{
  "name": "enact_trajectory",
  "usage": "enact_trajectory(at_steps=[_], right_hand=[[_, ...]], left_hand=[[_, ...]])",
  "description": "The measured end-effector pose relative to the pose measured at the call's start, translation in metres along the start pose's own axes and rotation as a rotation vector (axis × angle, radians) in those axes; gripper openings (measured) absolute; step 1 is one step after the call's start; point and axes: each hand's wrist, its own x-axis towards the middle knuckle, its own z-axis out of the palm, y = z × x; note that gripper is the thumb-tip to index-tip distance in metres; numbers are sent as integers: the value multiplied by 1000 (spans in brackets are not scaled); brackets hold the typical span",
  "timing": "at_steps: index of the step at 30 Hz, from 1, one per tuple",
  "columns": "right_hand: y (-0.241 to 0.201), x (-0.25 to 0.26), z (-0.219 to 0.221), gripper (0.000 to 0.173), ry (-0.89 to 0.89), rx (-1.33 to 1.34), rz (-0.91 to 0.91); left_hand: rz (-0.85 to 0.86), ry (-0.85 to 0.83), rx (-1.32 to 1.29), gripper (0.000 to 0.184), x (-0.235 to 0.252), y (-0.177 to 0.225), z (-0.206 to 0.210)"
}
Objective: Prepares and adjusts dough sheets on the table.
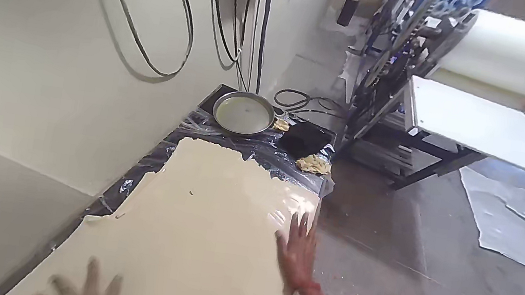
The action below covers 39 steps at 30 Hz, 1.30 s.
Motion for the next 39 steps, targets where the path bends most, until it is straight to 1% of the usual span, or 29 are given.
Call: enact_trajectory(at_steps=[1,2,4,5,6,7,8,9,10,12,14,16,17,18,20,22,24,25,26,28,29,30,32,33,34,35,36,38,39], right_hand=[[-12,-28,2,93,8,-19,24],[-23,-52,3,99,10,-30,22],[-35,-79,2,107,-15,-48,-43],[-32,-82,0,105,-50,-49,-98],[-24,-79,0,98,-67,-37,-158],[-14,-72,1,85,-62,-10,-217],[0,-59,4,73,-19,28,-265],[14,-39,6,65,22,71,-289],[27,-15,6,61,48,109,-290],[44,44,0,59,-7,123,-269],[46,101,-7,59,-104,37,-275],[31,146,-16,60,-312,-64,-244],[20,162,-18,60,-400,-100,-242],[9,172,-17,59,-453,-125,-259],[-6,179,-13,59,-492,-137,-320],[-3,175,-14,59,-520,-117,-386],[7,173,-17,59,-531,-82,-511],[15,169,-18,59,-515,-58,-594],[23,162,-17,59,-480,-25,-673],[36,147,-15,59,-388,28,-777],[40,136,-14,61,-346,32,-787],[40,123,-15,65,-335,20,-763],[25,93,-19,80,-310,20,-684],[12,75,-17,88,-275,33,-679],[-3,56,-13,92,-255,39,-712],[-22,41,-9,94,-261,29,-781],[-43,30,-6,93,-314,6,-870],[-91,22,7,91,-501,-40,-1029],[-117,27,16,90,-573,-67,-1093]], left_hand=[[86,-1,-3,92,12,32,6],[174,-27,-3,95,18,73,11],[377,-101,-36,91,14,167,23],[489,-131,-45,85,7,209,31],[597,-168,-39,76,1,243,38],[681,-241,-20,67,-5,268,41],[743,-308,11,59,-10,285,42],[790,-354,38,54,-12,296,42],[823,-374,45,53,-13,302,43],[849,-365,40,52,-10,307,44],[822,-292,16,54,-5,315,49],[739,-265,-6,60,5,335,52],[691,-255,0,59,15,350,51],[638,-263,10,58,26,366,51],[541,-322,55,57,47,395,48],[486,-346,64,59,48,410,52],[496,-329,14,58,32,404,52],[517,-340,-20,58,17,394,50],[546,-362,-56,56,-5,375,46],[590,-304,-117,52,-59,312,42],[543,-266,-101,52,-91,271,38],[423,-249,-63,56,-124,226,31],[87,-178,-5,70,-183,135,20],[-68,-116,18,75,-210,98,18],[-198,-68,12,80,-231,71,14],[-285,-32,-9,82,-244,54,11],[-325,-14,-30,83,-248,47,7],[-347,39,-24,81,-245,34,10],[-379,66,-26,80,-235,23,13]])
